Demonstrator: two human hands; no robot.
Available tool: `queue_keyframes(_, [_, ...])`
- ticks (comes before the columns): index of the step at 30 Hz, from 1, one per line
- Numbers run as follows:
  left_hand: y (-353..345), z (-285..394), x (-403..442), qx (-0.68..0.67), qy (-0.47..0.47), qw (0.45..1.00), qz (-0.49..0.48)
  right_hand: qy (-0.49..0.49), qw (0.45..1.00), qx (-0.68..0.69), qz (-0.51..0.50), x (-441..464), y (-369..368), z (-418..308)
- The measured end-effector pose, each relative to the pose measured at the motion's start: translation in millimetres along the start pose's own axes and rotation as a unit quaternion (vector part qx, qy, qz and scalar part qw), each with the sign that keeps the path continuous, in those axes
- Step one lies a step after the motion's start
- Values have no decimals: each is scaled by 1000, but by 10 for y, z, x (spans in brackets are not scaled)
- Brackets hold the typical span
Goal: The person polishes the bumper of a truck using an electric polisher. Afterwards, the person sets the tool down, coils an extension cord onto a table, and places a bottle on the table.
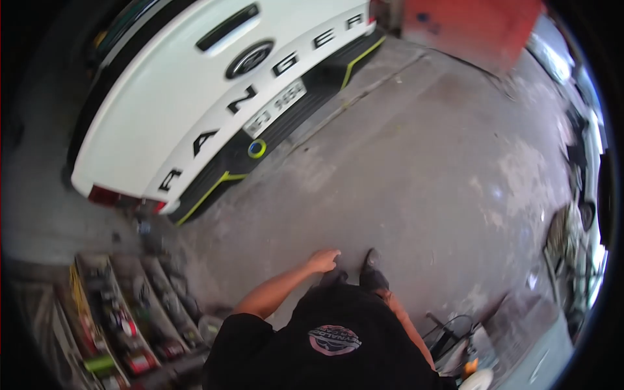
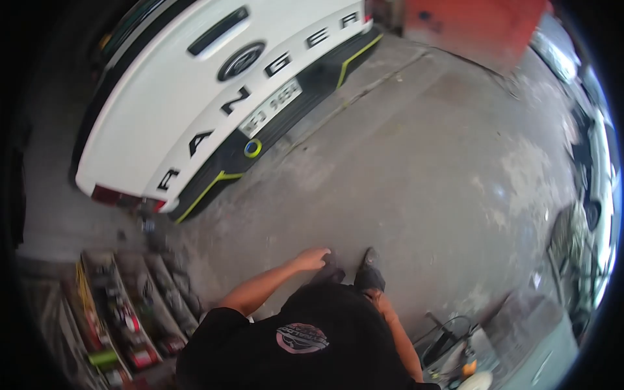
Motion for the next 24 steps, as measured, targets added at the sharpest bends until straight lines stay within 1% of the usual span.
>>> queue_keyframes(2, [-280, -34, -249, -10, 61, 997, -52, 49, 995, -73, -48, 226, 1, 261])
queue_keyframes(3, [-371, 53, -376, -25, 83, 995, -43, 58, 993, -76, -74, 310, 121, 327])
queue_keyframes(5, [-613, 153, -593, -16, 174, 975, -135, 75, 982, -86, -154, 558, 309, 397])
queue_keyframes(6, [-741, 140, -688, -22, 190, 973, -128, 85, 978, -85, -168, 660, 367, 375])
queue_keyframes(7, [-944, 109, -788, -7, 200, 976, -82, 71, 967, -138, -204, 739, 401, 397])
queue_keyframes(8, [-1103, 98, -873, 6, 208, 977, -38, 54, 951, -192, -238, 785, 409, 426])
queue_keyframes(9, [-1155, 128, -920, 17, 215, 976, -34, 59, 947, -196, -249, 860, 376, 457])
queue_keyframes(11, [-1186, 137, -960, 10, 229, 973, -22, 101, 935, -175, -293, 1030, 270, 374])
queue_keyframes(13, [-1200, 129, -992, 0, 241, 970, -14, 108, 925, -194, -307, 1143, 101, 238])
queue_keyframes(14, [-1241, 64, -997, 19, 249, 968, -25, 111, 922, -206, -308, 1182, -6, 199])
queue_keyframes(15, [-1280, -7, -1033, 39, 253, 966, -40, 106, 921, -206, -314, 1206, -105, 173])
queue_keyframes(17, [-1293, -166, -1139, 18, 256, 965, -58, 168, 877, -313, -324, 1280, -370, 129])
queue_keyframes(19, [-1243, -359, -1201, 4, 249, 966, -74, 164, 874, -343, -302, 1408, -626, 208])
queue_keyframes(21, [-1203, -631, -1357, -3, 249, 966, -69, 160, 871, -371, -278, 1515, -791, -23])
queue_keyframes(22, [-1170, -774, -1456, 0, 239, 968, -73, 149, 855, -395, -301, 1562, -905, -131])
queue_keyframes(23, [-1097, -917, -1500, 11, 221, 974, -54, 139, 837, -420, -322, 1661, -1017, -270])
queue_keyframes(24, [-1050, -1068, -1588, 17, 204, 978, -37, 129, 838, -421, -321, 1713, -1151, -433])
Point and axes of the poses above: each hand's wrist, its own x-axis towards the middle knuckle, its own y-axis out of the back of the hand, z = x × y, the point moved 6 cm from there along x, towards the middle knuckle, and after that the axes turned 4 degrees about -x, right-handed, at the moved point
